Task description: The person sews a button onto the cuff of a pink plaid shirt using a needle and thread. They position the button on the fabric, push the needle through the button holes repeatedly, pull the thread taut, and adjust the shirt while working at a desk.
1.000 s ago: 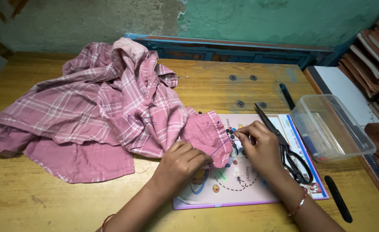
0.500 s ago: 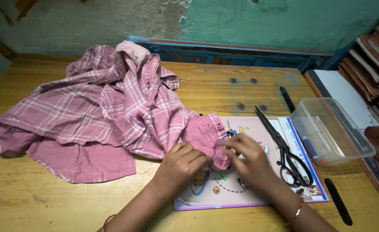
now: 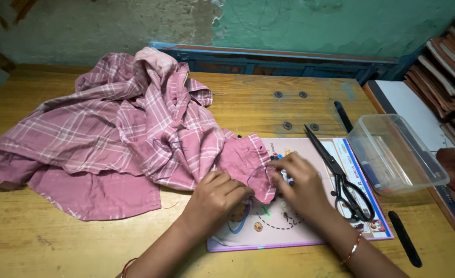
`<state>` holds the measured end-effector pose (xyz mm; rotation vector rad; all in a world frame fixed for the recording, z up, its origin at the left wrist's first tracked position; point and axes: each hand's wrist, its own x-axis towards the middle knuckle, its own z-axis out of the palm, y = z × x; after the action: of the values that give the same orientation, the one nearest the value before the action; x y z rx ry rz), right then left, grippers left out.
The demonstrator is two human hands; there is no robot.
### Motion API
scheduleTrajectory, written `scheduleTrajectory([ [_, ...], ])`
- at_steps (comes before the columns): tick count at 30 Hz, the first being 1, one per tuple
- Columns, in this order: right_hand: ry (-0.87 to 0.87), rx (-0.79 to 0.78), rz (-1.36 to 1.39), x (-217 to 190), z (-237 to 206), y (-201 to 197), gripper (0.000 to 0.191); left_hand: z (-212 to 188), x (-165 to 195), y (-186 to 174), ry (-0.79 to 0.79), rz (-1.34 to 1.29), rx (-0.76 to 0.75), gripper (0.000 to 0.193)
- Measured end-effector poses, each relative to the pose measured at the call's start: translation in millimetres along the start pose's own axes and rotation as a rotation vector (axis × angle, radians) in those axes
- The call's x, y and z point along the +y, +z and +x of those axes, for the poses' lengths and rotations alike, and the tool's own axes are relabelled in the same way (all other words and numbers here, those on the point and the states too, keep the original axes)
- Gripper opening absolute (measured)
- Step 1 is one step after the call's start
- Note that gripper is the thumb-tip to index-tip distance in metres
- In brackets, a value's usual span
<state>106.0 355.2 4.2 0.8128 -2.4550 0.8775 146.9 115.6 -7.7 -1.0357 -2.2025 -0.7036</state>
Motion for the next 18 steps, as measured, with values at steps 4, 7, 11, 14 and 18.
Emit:
scheduleTrajectory([
  [4,-0.139,-0.124,0.164,-11,-9,11,0.026,0,0,1,0.001,0.016,-0.004,0.031],
  [7,-0.143,-0.177,0.158,-11,-9,14,0.02,0,0,2,0.003,0.006,-0.015,0.034],
  [11,-0.153,-0.138,0.111,-8,-6,12,0.011,1,0,1,0.004,-0.002,-0.024,0.034],
  [14,-0.151,-0.066,0.004,-5,-2,7,0.008,1,1,0,-0.002,-0.002,-0.018,0.03],
  [18,0.012,0.038,-0.133,-3,3,1,0.01,1,1,-1,-0.012,-0.01,-0.032,0.028],
])
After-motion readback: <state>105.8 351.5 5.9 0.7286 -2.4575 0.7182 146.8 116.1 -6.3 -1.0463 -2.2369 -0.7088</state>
